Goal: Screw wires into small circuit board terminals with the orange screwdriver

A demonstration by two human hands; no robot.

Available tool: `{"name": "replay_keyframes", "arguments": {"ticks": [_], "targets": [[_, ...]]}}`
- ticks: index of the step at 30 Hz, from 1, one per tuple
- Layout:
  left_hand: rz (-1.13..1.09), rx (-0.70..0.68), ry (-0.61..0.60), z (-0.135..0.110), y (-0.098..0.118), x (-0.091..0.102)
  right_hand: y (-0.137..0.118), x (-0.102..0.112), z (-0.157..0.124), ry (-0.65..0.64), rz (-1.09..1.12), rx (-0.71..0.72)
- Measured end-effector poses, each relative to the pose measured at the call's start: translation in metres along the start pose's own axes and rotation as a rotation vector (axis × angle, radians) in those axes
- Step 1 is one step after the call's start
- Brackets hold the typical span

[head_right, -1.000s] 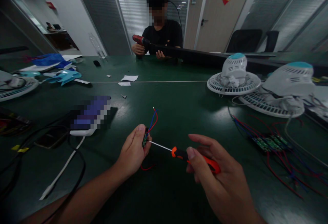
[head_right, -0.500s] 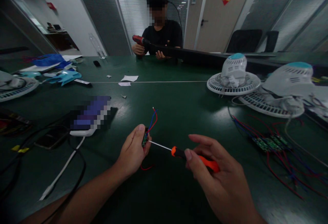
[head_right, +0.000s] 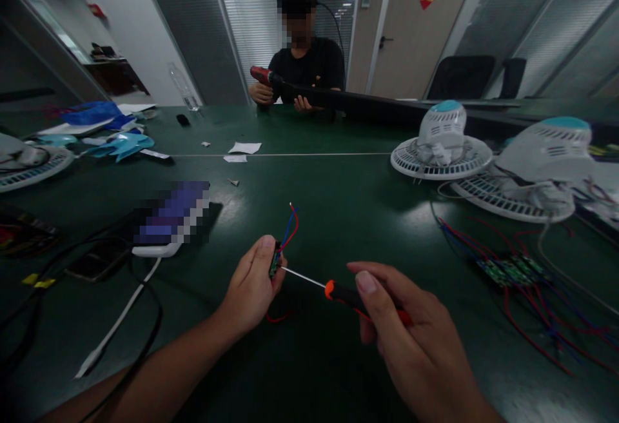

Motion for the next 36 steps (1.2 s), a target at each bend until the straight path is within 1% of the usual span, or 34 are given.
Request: {"name": "replay_keyframes", "arguments": {"ticks": [2,6,12,17,22,28,31,36], "targets": [[0.005,0.005,-0.005,0.0,0.0,0.0,-0.001,0.0,0.001,0.011,-0.026,0.006],[-0.02,0.017,-0.006,-0.001,-0.001,0.0,-0.008,0.001,0.001,0.025,-0.042,0.082],[-0.058,0.031,0.003,0.0,-0.006,0.001,-0.015,0.003,0.0,0.057,-0.013,0.14],[-0.079,0.03,0.015,0.0,-0.006,0.001,-0.016,0.002,0.001,0.054,0.006,0.14],[-0.08,0.031,0.004,0.001,-0.007,0.002,-0.017,0.005,0.0,0.092,-0.003,0.138],[-0.097,0.04,0.025,0.001,-0.007,0.003,-0.013,0.006,-0.001,0.072,-0.017,0.104],[-0.097,0.039,0.041,0.001,-0.007,0.003,-0.012,0.007,0.0,0.098,0.001,0.08],[-0.082,0.027,0.024,0.001,-0.006,0.002,-0.015,0.007,0.001,0.121,0.023,0.07]]}}
Point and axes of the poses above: each hand's wrist, its own z-axis towards the middle knuckle, its own x-axis out of the back of the hand, y = z × x, the point moved 6 cm from there along z, towards the middle knuckle, and after that the axes turned 8 degrees about -x, right-handed, at the moved point
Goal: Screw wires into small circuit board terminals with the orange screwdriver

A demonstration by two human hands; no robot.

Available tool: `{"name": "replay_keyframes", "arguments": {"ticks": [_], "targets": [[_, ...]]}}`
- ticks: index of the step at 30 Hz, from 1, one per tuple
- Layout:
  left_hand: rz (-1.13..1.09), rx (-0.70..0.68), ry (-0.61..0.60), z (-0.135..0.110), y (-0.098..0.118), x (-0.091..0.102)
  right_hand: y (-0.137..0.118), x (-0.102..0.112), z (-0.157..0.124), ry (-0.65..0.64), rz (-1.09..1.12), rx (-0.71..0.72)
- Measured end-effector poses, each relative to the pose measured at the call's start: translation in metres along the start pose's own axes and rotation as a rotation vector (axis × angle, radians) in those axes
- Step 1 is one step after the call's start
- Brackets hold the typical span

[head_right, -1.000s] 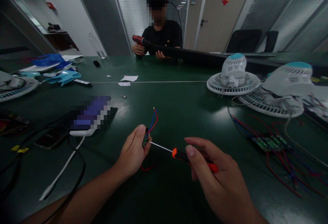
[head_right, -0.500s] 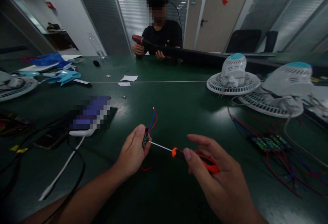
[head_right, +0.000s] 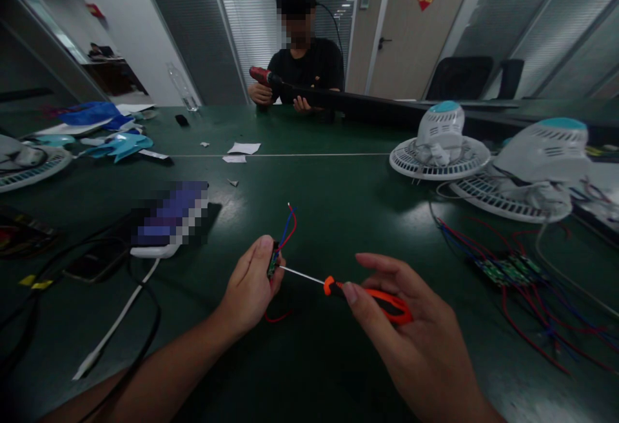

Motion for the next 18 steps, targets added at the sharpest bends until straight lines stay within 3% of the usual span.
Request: {"name": "replay_keyframes", "arguments": {"ticks": [4,8,12,18], "targets": [[0.012,-0.011,-0.017,-0.001,0.002,-0.001,0.003,-0.002,-0.002,-0.035,0.026,-0.006],[0.041,-0.018,-0.028,-0.001,0.002,-0.001,0.015,-0.006,-0.004,-0.125,0.091,-0.132],[0.04,-0.02,-0.026,-0.001,0.002,-0.001,0.022,-0.006,-0.004,-0.11,0.075,-0.231],[0.023,-0.008,-0.005,-0.001,0.002,-0.001,0.019,-0.008,-0.002,-0.124,0.01,-0.12]]}}
Point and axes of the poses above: each hand's wrist, its own z-axis towards the middle knuckle, its own x-axis out of the back of the hand, y = z × x, the point moved 6 cm from there along z, towards the middle knuckle, and after that the axes turned 8 degrees about -x, right-handed, at the moved point
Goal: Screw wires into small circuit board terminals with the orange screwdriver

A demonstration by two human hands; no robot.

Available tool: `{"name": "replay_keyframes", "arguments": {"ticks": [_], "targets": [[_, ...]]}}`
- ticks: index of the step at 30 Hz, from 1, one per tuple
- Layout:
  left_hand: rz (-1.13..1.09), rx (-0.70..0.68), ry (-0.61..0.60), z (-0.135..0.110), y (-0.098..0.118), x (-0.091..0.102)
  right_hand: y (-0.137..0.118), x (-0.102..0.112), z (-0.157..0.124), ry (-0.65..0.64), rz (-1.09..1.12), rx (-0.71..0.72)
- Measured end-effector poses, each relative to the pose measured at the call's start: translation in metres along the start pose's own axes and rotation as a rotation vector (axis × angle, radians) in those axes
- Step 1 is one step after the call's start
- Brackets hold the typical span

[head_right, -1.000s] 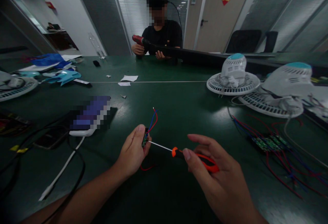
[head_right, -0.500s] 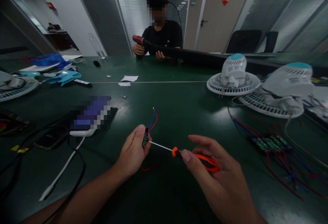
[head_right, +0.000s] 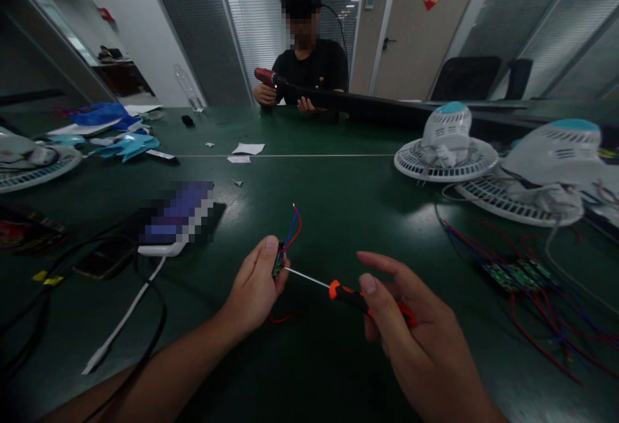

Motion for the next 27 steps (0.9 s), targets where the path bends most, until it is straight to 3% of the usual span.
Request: {"name": "replay_keyframes", "arguments": {"ticks": [6,27], "targets": [[-0.036,0.022,-0.011,0.0,-0.002,0.0,-0.008,0.004,-0.001,0.032,-0.025,0.108],[0.011,-0.007,-0.014,0.002,-0.003,0.001,-0.01,0.005,-0.001,0.074,0.021,0.119]]}}
Point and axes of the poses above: each hand's wrist, its own z-axis towards the middle knuckle, its own x-axis out of the back of the hand, y = z × x, the point moved 6 cm from there along z, towards the middle knuckle, and after that the axes turned 8 degrees about -x, right-handed, at the moved point
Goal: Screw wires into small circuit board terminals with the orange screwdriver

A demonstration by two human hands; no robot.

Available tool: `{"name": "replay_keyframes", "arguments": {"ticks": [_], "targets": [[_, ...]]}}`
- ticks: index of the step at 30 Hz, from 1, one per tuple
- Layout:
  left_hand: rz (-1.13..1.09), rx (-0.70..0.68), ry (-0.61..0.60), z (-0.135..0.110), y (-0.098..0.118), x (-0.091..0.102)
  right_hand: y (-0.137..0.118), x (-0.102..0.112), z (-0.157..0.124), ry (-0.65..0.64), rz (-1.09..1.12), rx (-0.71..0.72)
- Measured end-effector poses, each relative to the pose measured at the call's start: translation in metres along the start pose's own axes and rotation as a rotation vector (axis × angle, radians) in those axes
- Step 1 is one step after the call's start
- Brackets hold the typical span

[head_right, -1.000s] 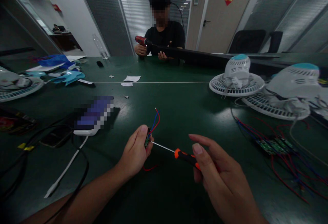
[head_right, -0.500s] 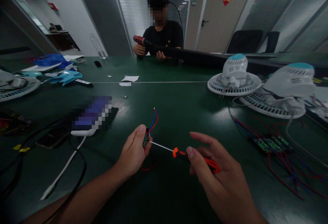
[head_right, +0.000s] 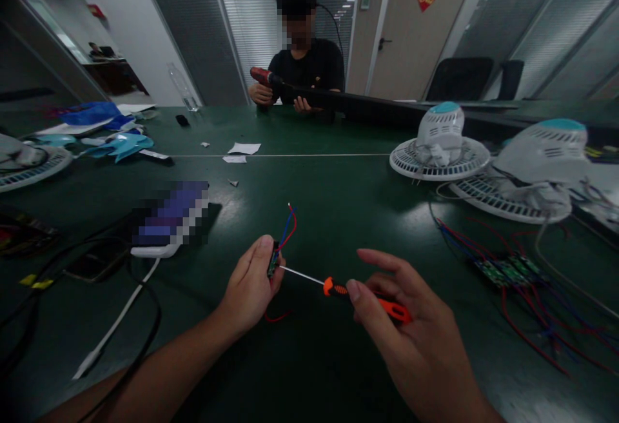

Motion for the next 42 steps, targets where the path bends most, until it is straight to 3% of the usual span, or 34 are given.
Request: {"name": "replay_keyframes", "arguments": {"ticks": [11,19,32,42], "targets": [[-0.003,0.003,0.008,0.0,0.0,0.001,0.008,-0.004,-0.002,-0.033,-0.017,-0.121],[-0.008,0.015,-0.004,0.0,0.0,0.0,0.001,-0.003,0.0,-0.042,-0.098,0.029],[-0.015,0.035,0.019,0.0,0.0,0.001,-0.005,-0.001,0.0,-0.007,-0.109,0.089],[-0.022,0.02,0.013,0.0,0.001,0.001,0.004,-0.001,-0.003,-0.026,-0.04,-0.036]]}}
Point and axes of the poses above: each hand's wrist, its own z-axis towards the middle knuckle, its own x-axis out of the back of the hand, y = z × x, the point moved 6 cm from there along z, towards the middle knuckle, and after that the axes turned 8 degrees about -x, right-handed, at the moved point
